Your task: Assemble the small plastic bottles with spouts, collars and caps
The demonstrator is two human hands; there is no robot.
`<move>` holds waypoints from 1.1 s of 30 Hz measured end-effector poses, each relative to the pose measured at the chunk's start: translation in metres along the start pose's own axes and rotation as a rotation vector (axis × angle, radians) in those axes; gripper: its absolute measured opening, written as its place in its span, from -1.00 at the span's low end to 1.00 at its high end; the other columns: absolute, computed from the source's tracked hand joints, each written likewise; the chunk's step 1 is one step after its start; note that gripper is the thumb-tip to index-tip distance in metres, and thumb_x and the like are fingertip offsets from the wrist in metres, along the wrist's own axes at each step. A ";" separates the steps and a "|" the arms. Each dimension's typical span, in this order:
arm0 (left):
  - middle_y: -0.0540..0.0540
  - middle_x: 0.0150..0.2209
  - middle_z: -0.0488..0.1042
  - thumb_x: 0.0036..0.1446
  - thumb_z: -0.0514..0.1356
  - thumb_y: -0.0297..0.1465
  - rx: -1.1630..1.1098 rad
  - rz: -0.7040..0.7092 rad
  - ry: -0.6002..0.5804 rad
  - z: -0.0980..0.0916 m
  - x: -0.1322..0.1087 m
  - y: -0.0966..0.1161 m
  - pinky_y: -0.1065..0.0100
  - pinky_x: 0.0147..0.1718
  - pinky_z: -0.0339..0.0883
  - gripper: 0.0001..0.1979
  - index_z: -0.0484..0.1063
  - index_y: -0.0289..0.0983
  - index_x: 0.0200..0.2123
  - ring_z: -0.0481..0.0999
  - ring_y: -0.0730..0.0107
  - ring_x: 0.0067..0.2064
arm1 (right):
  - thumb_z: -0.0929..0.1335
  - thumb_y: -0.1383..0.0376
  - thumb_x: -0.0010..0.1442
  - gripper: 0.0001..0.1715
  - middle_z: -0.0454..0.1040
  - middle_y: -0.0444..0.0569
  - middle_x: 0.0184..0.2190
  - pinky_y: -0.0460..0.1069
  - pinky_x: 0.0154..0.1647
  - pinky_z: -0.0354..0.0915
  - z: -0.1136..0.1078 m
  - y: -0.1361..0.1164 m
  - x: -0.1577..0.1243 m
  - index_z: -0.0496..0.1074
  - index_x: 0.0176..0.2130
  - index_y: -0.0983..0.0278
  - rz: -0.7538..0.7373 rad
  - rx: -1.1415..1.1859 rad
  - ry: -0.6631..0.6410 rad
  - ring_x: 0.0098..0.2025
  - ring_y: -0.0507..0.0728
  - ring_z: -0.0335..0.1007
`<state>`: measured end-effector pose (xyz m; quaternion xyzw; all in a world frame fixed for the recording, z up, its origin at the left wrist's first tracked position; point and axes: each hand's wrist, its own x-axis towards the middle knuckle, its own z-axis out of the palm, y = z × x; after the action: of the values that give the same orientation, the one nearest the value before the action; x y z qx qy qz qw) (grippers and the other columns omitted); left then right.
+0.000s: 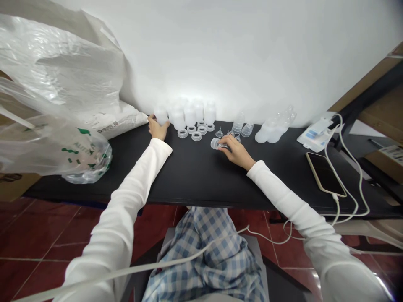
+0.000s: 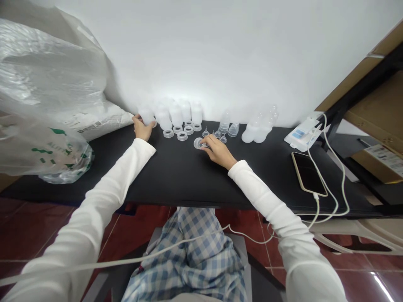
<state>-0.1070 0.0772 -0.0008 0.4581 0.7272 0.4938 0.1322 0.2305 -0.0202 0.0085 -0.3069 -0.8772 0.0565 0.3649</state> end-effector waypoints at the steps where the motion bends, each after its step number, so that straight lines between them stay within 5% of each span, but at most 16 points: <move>1: -0.37 0.18 0.37 0.01 0.32 -0.38 0.020 -0.025 0.013 0.000 0.002 0.000 -0.10 0.30 0.14 -0.38 0.18 -0.28 0.13 0.33 -0.12 0.31 | 0.26 0.22 0.42 -0.81 0.46 0.10 -0.07 0.15 0.01 0.42 -0.001 0.000 0.000 0.37 -0.02 0.19 -0.010 -0.011 -0.001 -0.01 0.22 0.44; 6: -0.45 0.17 0.29 0.00 0.31 -0.37 0.073 -0.046 0.180 0.002 -0.001 0.004 -0.16 0.27 0.15 -0.46 0.26 -0.35 0.06 0.30 -0.23 0.30 | 0.21 0.28 0.43 -0.68 0.45 0.12 0.00 0.17 0.10 0.43 -0.004 0.004 0.000 0.31 0.14 0.20 -0.012 -0.003 0.065 0.06 0.22 0.43; 9: -0.39 0.16 0.31 0.04 0.27 -0.40 0.054 0.278 0.201 0.001 -0.013 0.009 -0.13 0.28 0.14 -0.41 0.22 -0.34 0.15 0.30 -0.14 0.30 | 0.19 0.25 0.44 -0.63 0.41 0.12 0.03 0.17 0.07 0.47 -0.003 0.008 0.000 0.31 0.19 0.17 0.017 -0.011 0.130 0.04 0.20 0.43; 14: -0.35 0.17 0.40 0.08 0.30 -0.28 0.152 1.031 -0.231 0.002 -0.046 0.026 -0.08 0.23 0.22 -0.41 0.34 -0.30 0.17 0.37 -0.13 0.25 | 0.21 0.17 0.44 -0.64 0.40 0.09 0.00 0.17 0.01 0.52 -0.001 0.010 0.000 0.37 0.15 0.13 0.056 0.012 0.260 -0.02 0.19 0.45; 17: -0.34 0.14 0.46 0.20 0.22 -0.27 0.202 1.251 -0.367 0.005 -0.062 0.035 -0.02 0.13 0.33 -0.51 0.40 -0.27 0.18 0.45 -0.08 0.19 | 0.23 0.15 0.44 -0.64 0.44 0.08 -0.03 0.16 -0.03 0.53 0.000 0.009 0.000 0.38 0.15 0.13 0.044 0.028 0.279 -0.04 0.19 0.46; 22: -0.33 0.07 0.51 0.24 0.22 -0.24 0.188 1.296 -0.332 0.005 -0.068 0.038 0.01 0.05 0.38 -0.50 0.43 -0.25 0.21 0.50 -0.04 0.11 | 0.29 0.18 0.41 -0.68 0.49 0.03 -0.10 0.13 -0.08 0.51 0.000 0.010 0.000 0.40 0.11 0.13 -0.017 0.008 0.259 -0.14 0.16 0.47; 27: -0.27 -0.15 0.58 0.18 0.25 -0.06 0.132 1.321 -0.404 0.007 -0.068 0.034 0.12 -0.03 0.45 -0.45 0.50 -0.31 0.10 0.58 0.08 -0.07 | 0.32 0.28 0.38 -0.81 0.52 0.01 -0.08 0.13 -0.01 0.48 0.001 0.012 -0.002 0.43 -0.01 0.12 -0.046 0.018 0.270 -0.02 0.18 0.49; 33: -0.22 -0.14 0.63 0.25 0.12 -0.05 -0.035 1.089 -0.527 0.006 -0.079 0.036 0.21 -0.02 0.46 -0.53 0.57 -0.32 -0.09 0.62 0.17 -0.08 | 0.32 0.35 0.36 -0.90 0.54 -0.02 -0.13 0.12 -0.03 0.46 0.004 0.009 -0.001 0.43 -0.21 0.16 -0.089 0.059 0.294 -0.07 0.15 0.51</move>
<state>-0.0413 0.0212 0.0060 0.8692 0.3226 0.3721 0.0436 0.2329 -0.0133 0.0018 -0.2619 -0.8249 0.0206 0.5005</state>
